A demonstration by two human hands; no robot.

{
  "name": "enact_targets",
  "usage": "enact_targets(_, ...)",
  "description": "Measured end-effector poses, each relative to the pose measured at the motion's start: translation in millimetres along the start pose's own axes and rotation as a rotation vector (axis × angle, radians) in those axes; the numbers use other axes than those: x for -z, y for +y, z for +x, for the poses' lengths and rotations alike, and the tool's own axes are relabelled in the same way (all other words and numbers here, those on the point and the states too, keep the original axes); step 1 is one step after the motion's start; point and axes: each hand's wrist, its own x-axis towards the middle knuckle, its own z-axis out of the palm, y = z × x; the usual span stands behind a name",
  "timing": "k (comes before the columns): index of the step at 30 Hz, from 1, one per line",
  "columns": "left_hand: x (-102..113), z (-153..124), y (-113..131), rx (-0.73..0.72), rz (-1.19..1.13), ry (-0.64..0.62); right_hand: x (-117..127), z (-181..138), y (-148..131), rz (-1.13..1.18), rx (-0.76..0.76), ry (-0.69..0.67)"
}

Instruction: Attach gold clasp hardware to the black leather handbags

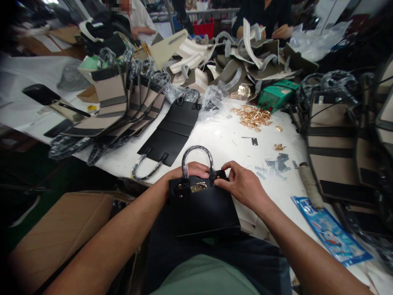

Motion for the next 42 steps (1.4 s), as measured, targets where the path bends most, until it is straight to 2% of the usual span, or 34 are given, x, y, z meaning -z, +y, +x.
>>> enact_targets(4,2.9,-5.8,-4.8,-0.029,-0.062,0.005,-0.5,-0.3,-1.4,-0.044,0.071,0.144)
enact_targets(10,-0.5,-8.2,-12.4,-0.125,-0.052,0.106,-7.8,-5.2,-5.8,0.063,0.042,0.021)
enact_targets(12,-4.3,-9.0,-16.9,-0.129,-0.177,0.173,-6.0,-9.9,-8.2,0.093,0.057,0.034)
enact_targets(15,-12.8,-22.3,-26.8,-0.118,-0.514,0.244,1.3,-18.9,-14.7,0.177,0.045,0.058)
enact_targets(18,-29.2,-54.9,-40.3,-0.300,-0.700,0.226,12.3,-27.2,-29.1,0.300,0.055,0.098)
enact_targets(21,-51.0,-93.8,-55.8,-0.485,-0.617,0.267,21.6,-28.8,-50.0,0.412,0.075,0.158)
enact_targets(25,-76.5,-126.0,-74.4,-0.501,-0.334,0.382,18.9,-14.4,-72.9,0.663,0.073,0.152)
enact_targets(28,-88.0,-137.8,-76.6,-0.539,-0.270,0.501,6.3,4.5,-79.8,0.853,0.043,0.086)
enact_targets(30,-90.8,-150.4,-66.5,-0.578,-0.229,0.594,-3.7,17.7,-77.3,0.944,0.045,0.067)
enact_targets(33,-87.7,-185.6,-31.1,-0.602,-0.094,0.743,-19.0,33.8,-59.9,1.004,0.009,0.052)
enact_targets(36,-73.5,-234.3,23.2,-0.569,0.112,0.978,-33.6,40.9,-31.1,0.823,-0.080,0.028)
enact_targets(39,-45.9,-280.6,86.5,-0.503,0.372,1.177,-44.4,40.2,-6.2,0.614,-0.071,0.020)
enact_targets(42,-8.8,-313.3,153.4,-0.306,0.730,1.417,-49.6,39.2,5.1,0.552,-0.011,-0.009)
